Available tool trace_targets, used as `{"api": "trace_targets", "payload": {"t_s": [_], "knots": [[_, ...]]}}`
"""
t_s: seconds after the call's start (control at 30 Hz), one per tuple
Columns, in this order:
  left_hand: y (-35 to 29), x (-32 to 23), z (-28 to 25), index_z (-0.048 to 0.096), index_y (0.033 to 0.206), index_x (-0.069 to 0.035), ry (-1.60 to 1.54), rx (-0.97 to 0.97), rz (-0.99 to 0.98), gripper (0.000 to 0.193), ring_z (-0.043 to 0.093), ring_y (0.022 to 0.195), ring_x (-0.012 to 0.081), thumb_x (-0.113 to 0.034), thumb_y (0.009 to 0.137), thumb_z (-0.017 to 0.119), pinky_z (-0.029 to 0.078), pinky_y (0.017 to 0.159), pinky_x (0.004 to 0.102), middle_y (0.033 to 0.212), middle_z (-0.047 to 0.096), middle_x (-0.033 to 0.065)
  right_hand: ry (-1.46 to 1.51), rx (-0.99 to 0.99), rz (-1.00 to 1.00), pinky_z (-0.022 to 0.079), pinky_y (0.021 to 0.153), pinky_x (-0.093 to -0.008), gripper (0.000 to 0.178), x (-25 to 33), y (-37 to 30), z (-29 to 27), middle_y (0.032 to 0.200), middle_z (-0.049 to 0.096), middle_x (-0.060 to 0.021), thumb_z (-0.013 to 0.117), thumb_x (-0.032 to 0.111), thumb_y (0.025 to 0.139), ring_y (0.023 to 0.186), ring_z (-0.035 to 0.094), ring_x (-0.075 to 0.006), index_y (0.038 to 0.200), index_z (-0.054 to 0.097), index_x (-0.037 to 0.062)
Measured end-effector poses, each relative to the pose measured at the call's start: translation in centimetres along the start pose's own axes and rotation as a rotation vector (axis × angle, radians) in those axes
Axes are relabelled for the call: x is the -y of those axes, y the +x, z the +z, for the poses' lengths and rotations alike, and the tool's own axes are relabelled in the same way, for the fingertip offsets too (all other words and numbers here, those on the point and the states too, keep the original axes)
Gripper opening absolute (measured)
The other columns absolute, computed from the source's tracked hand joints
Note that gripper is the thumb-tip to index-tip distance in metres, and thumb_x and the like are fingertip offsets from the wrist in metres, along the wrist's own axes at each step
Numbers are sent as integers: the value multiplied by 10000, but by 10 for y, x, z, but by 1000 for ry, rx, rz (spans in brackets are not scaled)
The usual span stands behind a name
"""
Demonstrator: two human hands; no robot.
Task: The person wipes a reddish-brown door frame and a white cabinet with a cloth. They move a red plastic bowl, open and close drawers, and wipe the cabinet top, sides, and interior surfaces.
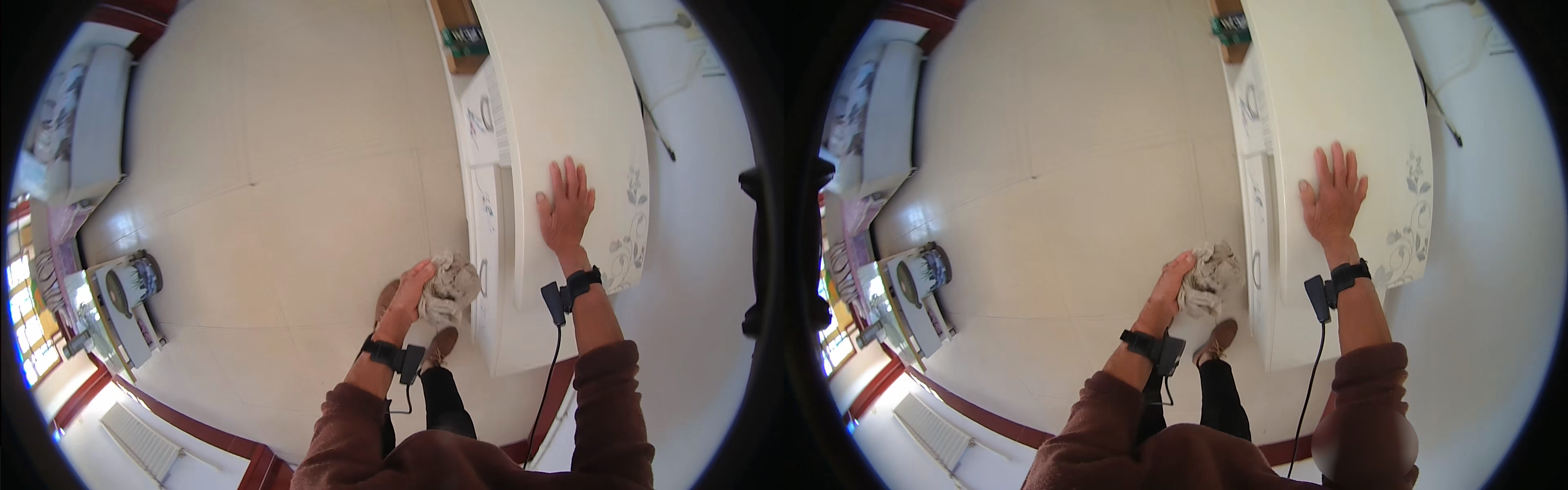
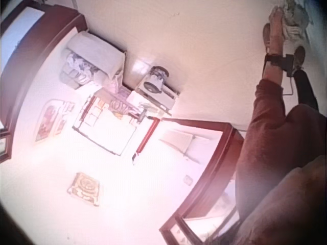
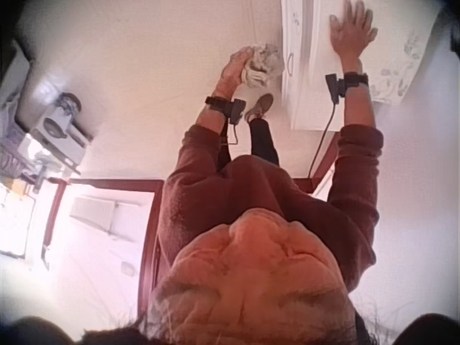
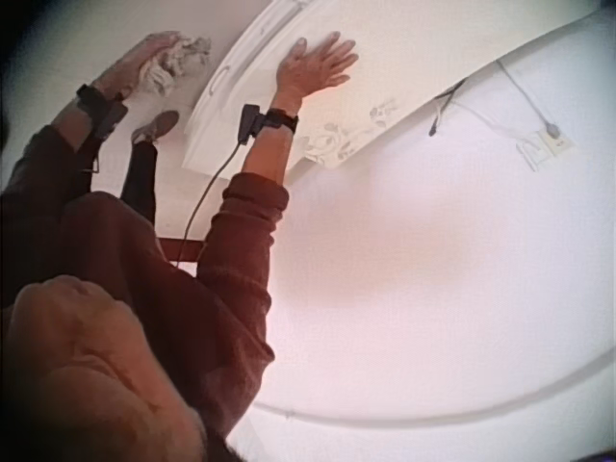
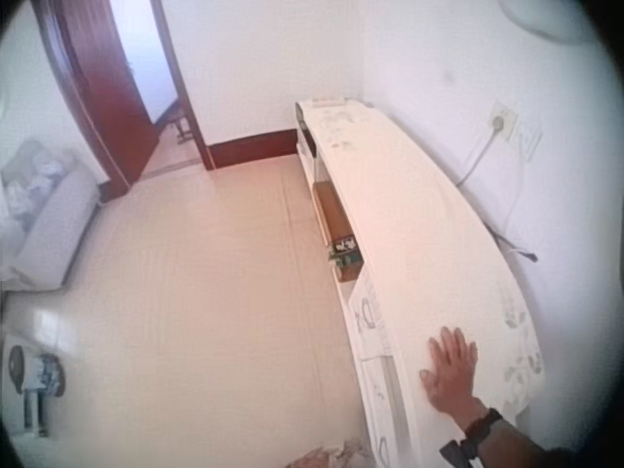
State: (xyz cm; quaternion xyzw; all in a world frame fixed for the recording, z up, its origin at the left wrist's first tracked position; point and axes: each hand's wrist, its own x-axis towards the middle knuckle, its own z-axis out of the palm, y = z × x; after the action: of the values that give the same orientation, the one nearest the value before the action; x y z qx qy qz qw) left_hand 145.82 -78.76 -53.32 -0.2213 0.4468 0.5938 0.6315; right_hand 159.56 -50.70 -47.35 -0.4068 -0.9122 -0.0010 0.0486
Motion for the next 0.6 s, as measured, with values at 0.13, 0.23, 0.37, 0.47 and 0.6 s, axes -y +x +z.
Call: {"api": "trace_targets", "payload": {"t_s": [0.13,0.23,0.37,0.47,0.6], "knots": [[-71,-42,-12,517,1260,0,18,76,117,388,626,965,173,-116,895,579,537,802,316,1105,635,93,148,220,0,254,1030,-598,569,0,5,-29,1482,315,-86,593,327,852,1363,262,-346,1378,436,175],[-111,-53,-10,514,1267,-4,66,159,149,387,627,984,172,-73,891,574,541,808,325,1133,626,90,524,424,-73,343,1057,-439,596,19,-33,-69,1396,443,-125,667,250,819,1294,408,-304,1363,452,139],[-150,-38,16,502,1284,-5,154,274,-27,403,619,995,167,-19,886,566,526,843,323,1169,612,88,1231,937,191,400,1011,-346,693,100,-136,-121,1363,483,-122,674,240,852,1189,495,-208,1438,332,99],[-179,-26,41,498,1290,1,185,554,-100,407,608,1002,159,-35,892,575,495,886,309,1162,615,76,1759,775,579,470,870,-274,590,134,-189,-156,1178,565,-98,637,114,845,993,561,-143,1363,390,-25],[-220,-35,45,490,1316,-37,395,575,-70,436,596,999,141,-96,896,594,468,901,297,1173,613,58,1771,746,713,507,809,-307,436,116,-201,-213,1063,612,-86,590,1,818,919,604,-160,1244,500,-27]]}}
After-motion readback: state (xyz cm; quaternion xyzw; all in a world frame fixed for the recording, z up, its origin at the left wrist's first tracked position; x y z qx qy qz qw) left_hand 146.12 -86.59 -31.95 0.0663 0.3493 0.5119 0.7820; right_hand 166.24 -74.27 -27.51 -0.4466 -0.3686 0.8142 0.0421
